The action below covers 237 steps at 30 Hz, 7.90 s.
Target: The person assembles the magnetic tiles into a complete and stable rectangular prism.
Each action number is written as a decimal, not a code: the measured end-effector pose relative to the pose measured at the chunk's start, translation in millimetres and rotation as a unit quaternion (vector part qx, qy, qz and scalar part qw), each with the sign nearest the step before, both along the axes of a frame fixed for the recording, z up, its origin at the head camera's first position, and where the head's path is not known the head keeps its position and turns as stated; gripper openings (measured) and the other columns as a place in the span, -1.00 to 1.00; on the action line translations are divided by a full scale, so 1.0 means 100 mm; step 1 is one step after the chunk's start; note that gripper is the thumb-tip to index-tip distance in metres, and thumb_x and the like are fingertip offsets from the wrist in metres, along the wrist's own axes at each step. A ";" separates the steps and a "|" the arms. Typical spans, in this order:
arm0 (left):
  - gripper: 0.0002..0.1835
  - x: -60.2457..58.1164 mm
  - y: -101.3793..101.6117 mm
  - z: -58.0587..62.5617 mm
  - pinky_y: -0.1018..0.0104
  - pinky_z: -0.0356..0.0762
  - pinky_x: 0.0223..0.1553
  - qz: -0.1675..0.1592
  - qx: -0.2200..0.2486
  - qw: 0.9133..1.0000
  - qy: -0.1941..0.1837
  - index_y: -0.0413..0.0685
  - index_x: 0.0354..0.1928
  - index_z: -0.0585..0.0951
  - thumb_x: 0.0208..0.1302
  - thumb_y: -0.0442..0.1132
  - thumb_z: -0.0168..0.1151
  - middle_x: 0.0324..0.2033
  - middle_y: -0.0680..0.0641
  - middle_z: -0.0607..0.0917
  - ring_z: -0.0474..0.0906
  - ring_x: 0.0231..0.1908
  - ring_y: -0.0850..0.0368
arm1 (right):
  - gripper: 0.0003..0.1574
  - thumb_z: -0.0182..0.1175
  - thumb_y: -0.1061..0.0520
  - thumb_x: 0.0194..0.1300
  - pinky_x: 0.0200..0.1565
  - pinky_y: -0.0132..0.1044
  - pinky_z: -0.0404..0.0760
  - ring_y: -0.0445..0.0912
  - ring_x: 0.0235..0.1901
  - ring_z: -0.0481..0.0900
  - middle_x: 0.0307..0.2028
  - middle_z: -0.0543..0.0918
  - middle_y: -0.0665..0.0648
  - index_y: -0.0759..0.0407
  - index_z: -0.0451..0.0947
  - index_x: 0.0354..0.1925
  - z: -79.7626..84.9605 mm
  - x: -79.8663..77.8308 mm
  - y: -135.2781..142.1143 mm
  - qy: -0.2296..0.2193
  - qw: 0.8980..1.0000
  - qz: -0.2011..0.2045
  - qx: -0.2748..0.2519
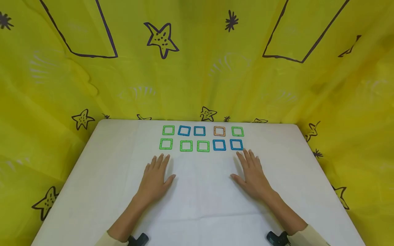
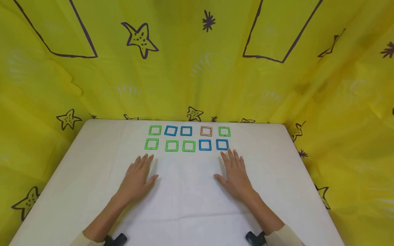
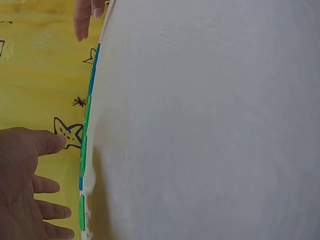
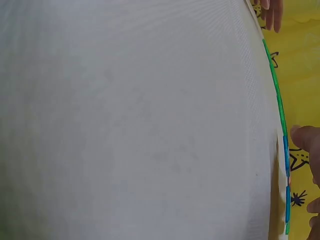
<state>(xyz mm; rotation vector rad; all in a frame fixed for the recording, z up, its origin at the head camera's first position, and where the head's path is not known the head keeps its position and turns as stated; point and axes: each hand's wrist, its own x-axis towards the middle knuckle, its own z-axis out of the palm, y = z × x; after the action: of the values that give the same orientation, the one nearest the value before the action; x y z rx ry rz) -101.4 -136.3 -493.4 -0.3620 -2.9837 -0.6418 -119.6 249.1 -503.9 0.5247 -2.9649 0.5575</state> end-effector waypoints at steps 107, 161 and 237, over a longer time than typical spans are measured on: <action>-0.23 -0.30 1.01 0.00 -0.20 0.00 0.51 -0.163 -0.165 0.972 -0.039 -0.13 0.67 0.10 0.66 0.19 -0.18 0.64 -0.12 0.11 -0.03 0.61 -0.06 | 0.00 0.09 -0.20 0.60 0.46 0.37 -0.03 0.21 0.60 0.00 0.62 0.08 0.32 0.38 0.02 0.63 0.13 -0.05 -0.77 -0.059 0.987 0.099 0.109; -0.35 -0.53 0.74 -0.26 0.28 0.38 -0.33 -0.021 0.170 0.985 -0.009 -0.16 0.39 0.53 0.30 -0.21 0.53 -0.36 0.07 0.46 0.37 -0.36 0.16 | -0.40 0.49 0.13 0.32 0.37 0.09 0.34 0.06 0.31 0.46 0.25 0.66 0.07 0.09 0.62 0.30 -0.25 -0.66 -0.55 -0.002 0.979 0.079 -0.190; -0.32 -0.73 0.67 -0.22 0.27 0.35 -0.38 -0.017 0.191 0.980 -0.061 -0.03 0.25 0.55 0.12 -0.15 0.67 -0.44 0.06 0.48 0.39 -0.44 0.16 | -0.40 0.55 0.03 0.26 0.23 0.08 0.44 0.02 0.18 0.51 0.17 0.71 0.01 0.04 0.68 0.24 -0.28 -0.65 -0.55 0.017 0.978 0.090 -0.188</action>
<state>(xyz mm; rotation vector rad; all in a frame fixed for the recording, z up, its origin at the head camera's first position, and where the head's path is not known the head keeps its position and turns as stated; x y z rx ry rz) -174.7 -69.7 -515.6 -0.3565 -2.8738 -1.2547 -184.4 194.4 -531.6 0.7506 -2.6938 1.0850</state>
